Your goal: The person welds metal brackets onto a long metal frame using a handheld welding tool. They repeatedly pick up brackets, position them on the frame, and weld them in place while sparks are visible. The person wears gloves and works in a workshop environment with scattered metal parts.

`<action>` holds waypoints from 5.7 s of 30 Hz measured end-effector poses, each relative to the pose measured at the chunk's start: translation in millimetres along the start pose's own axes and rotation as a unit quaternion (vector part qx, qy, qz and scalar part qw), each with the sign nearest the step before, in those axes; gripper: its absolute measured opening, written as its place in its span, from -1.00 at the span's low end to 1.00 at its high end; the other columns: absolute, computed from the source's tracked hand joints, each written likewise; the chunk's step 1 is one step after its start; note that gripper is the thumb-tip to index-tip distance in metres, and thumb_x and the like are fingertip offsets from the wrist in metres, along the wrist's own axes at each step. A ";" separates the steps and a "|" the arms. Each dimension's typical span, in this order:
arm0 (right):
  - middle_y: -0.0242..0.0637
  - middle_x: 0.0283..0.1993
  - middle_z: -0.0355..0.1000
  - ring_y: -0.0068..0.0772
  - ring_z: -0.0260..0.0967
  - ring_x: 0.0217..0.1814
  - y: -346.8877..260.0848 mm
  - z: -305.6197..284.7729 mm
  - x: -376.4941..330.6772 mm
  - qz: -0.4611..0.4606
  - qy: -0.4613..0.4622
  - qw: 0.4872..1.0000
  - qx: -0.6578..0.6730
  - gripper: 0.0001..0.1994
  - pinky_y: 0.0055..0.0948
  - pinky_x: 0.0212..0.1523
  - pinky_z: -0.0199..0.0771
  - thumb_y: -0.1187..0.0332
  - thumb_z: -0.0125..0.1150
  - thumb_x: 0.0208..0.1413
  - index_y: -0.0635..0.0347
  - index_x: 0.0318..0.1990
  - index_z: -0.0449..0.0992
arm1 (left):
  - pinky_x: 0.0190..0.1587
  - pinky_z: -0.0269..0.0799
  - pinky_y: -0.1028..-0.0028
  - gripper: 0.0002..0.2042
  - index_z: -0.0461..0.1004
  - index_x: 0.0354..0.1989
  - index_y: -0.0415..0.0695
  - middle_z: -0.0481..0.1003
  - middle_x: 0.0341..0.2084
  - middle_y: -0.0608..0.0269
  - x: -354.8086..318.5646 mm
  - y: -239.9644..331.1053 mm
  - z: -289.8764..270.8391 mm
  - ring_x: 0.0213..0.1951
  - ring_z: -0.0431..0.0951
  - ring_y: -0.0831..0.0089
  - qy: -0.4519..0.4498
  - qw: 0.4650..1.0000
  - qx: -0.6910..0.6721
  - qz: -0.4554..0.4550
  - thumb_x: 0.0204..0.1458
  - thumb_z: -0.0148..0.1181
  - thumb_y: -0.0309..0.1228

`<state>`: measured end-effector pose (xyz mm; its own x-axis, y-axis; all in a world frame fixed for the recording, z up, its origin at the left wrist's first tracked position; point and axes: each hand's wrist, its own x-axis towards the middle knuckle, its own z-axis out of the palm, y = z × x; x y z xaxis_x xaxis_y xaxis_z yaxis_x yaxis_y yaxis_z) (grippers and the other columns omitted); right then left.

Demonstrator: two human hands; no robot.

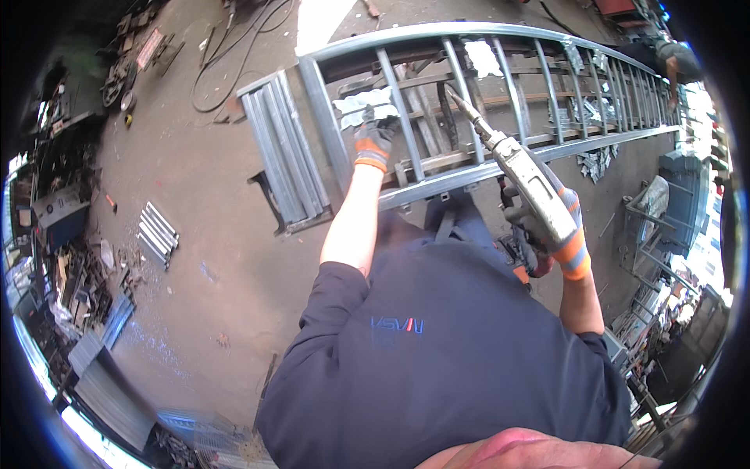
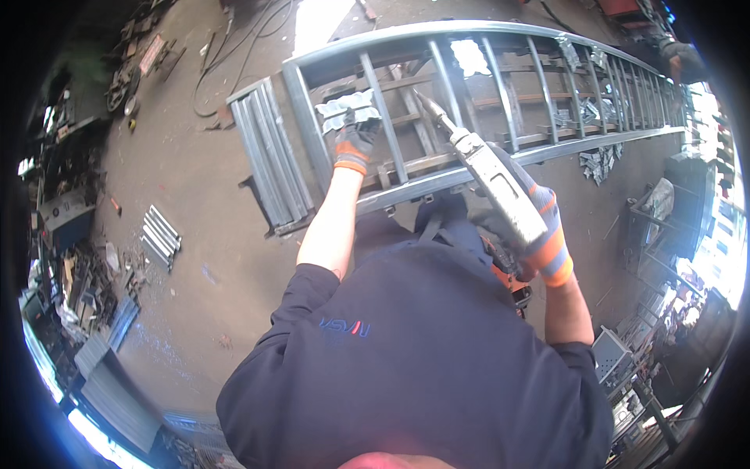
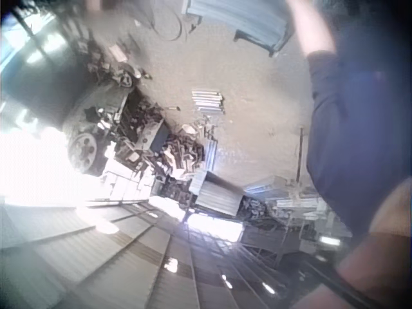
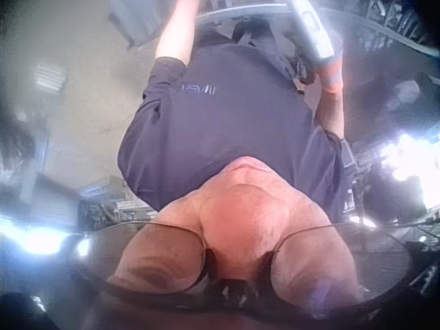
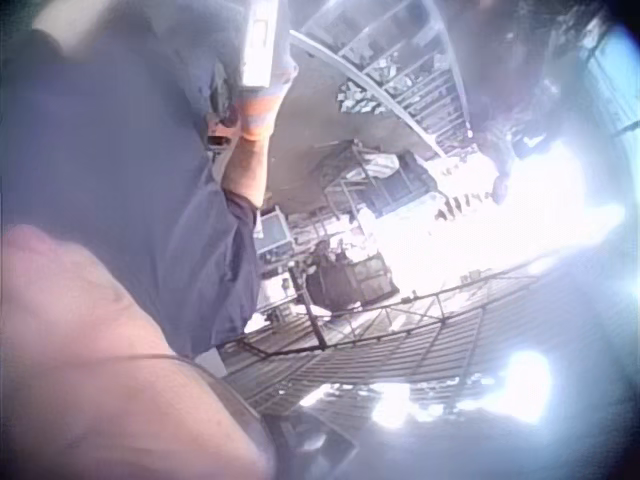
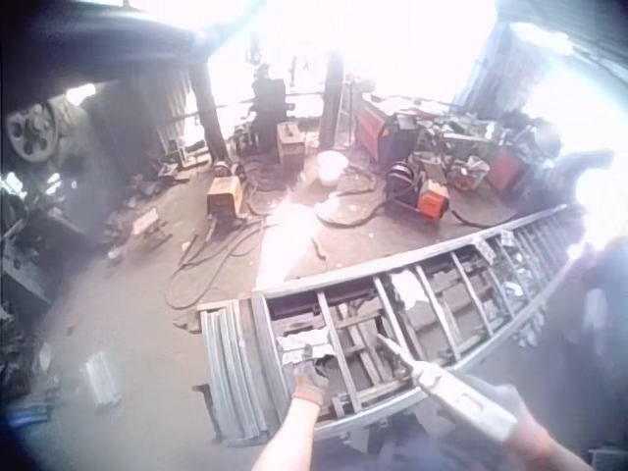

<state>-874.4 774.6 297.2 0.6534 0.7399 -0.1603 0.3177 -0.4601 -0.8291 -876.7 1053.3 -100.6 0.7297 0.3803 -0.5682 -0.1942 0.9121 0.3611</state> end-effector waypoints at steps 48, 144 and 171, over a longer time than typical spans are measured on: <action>0.02 -0.02 0.61 0.10 0.62 -0.12 75.2 210.1 92.3 0.098 0.166 0.979 -0.064 -0.33 -0.23 -0.14 0.62 0.58 0.32 0.11 0.31 0.43 0.33 | 0.07 0.77 -0.07 -0.68 0.49 -0.02 -0.28 0.60 -0.11 -0.04 9.2 0.7 0.6 -0.13 0.72 0.02 0.071 0.996 -0.033 -0.053 0.25 0.44 -0.33; 0.15 0.07 0.60 0.16 0.63 0.07 122.7 238.7 144.8 0.133 0.158 0.966 -0.153 -0.26 -0.15 0.06 0.65 0.37 0.43 0.11 0.47 0.43 0.30 | -0.45 0.60 0.35 -0.47 0.43 -0.19 -0.21 0.62 -0.47 0.17 1.9 -9.6 -10.2 -0.49 0.63 0.40 0.085 0.990 0.107 -0.019 0.24 0.40 0.10; 0.06 -0.05 0.62 0.16 0.63 -0.02 108.5 234.1 148.6 0.155 0.163 0.973 -0.051 -0.57 -0.13 -0.06 0.64 0.45 0.34 0.16 0.28 0.20 0.50 | -0.40 0.61 0.39 -0.47 0.62 -0.26 -0.22 0.65 -0.45 0.20 -0.5 -4.8 -7.4 -0.46 0.66 0.42 0.074 0.985 0.155 -0.021 0.31 0.29 0.13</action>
<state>-903.7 949.6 57.9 0.9064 0.3713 -0.2013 0.1274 -0.6948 -0.7078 -881.0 1049.9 -107.5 0.6246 0.3831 -0.6806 0.0600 0.8453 0.5309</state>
